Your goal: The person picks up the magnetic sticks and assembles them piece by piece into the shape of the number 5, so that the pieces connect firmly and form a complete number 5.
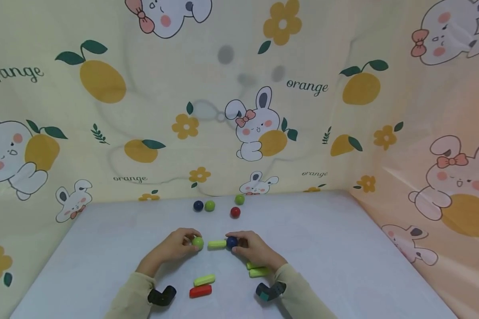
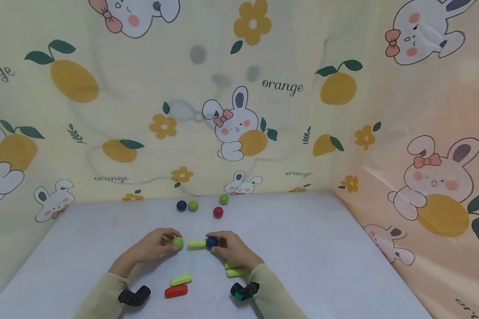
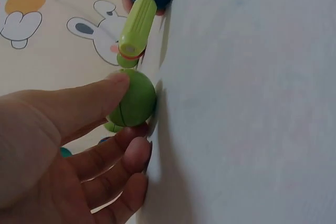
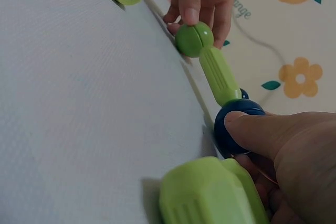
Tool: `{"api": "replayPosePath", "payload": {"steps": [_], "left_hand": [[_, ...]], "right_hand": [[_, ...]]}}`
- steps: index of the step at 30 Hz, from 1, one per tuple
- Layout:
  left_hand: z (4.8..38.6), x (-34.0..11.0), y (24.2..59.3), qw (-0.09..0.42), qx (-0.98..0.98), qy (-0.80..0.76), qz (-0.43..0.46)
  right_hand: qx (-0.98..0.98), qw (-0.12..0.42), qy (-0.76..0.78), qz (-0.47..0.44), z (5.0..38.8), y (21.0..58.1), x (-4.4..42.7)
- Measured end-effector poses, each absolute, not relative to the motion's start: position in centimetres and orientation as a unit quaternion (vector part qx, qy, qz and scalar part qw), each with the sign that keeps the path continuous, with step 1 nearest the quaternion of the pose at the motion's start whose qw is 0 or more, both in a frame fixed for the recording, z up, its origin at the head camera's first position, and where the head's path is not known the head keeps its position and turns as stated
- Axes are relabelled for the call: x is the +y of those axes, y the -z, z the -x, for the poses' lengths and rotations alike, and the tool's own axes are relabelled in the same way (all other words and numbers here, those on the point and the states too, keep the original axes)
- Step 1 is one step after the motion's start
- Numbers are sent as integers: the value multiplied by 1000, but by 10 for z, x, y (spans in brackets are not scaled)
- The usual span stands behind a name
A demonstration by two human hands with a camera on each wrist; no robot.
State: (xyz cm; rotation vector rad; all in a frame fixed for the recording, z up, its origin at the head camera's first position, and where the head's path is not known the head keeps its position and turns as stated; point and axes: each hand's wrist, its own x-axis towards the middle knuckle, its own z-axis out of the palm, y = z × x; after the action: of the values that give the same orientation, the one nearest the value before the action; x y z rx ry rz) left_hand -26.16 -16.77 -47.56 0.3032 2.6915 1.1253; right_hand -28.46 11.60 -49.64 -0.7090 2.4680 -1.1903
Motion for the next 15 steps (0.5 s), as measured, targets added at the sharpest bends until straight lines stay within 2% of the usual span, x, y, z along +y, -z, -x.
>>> {"api": "replayPosePath", "payload": {"steps": [15], "left_hand": [[257, -152, 476, 107, 918, -373, -82]], "right_hand": [[868, 154, 408, 239, 284, 496, 115]]}}
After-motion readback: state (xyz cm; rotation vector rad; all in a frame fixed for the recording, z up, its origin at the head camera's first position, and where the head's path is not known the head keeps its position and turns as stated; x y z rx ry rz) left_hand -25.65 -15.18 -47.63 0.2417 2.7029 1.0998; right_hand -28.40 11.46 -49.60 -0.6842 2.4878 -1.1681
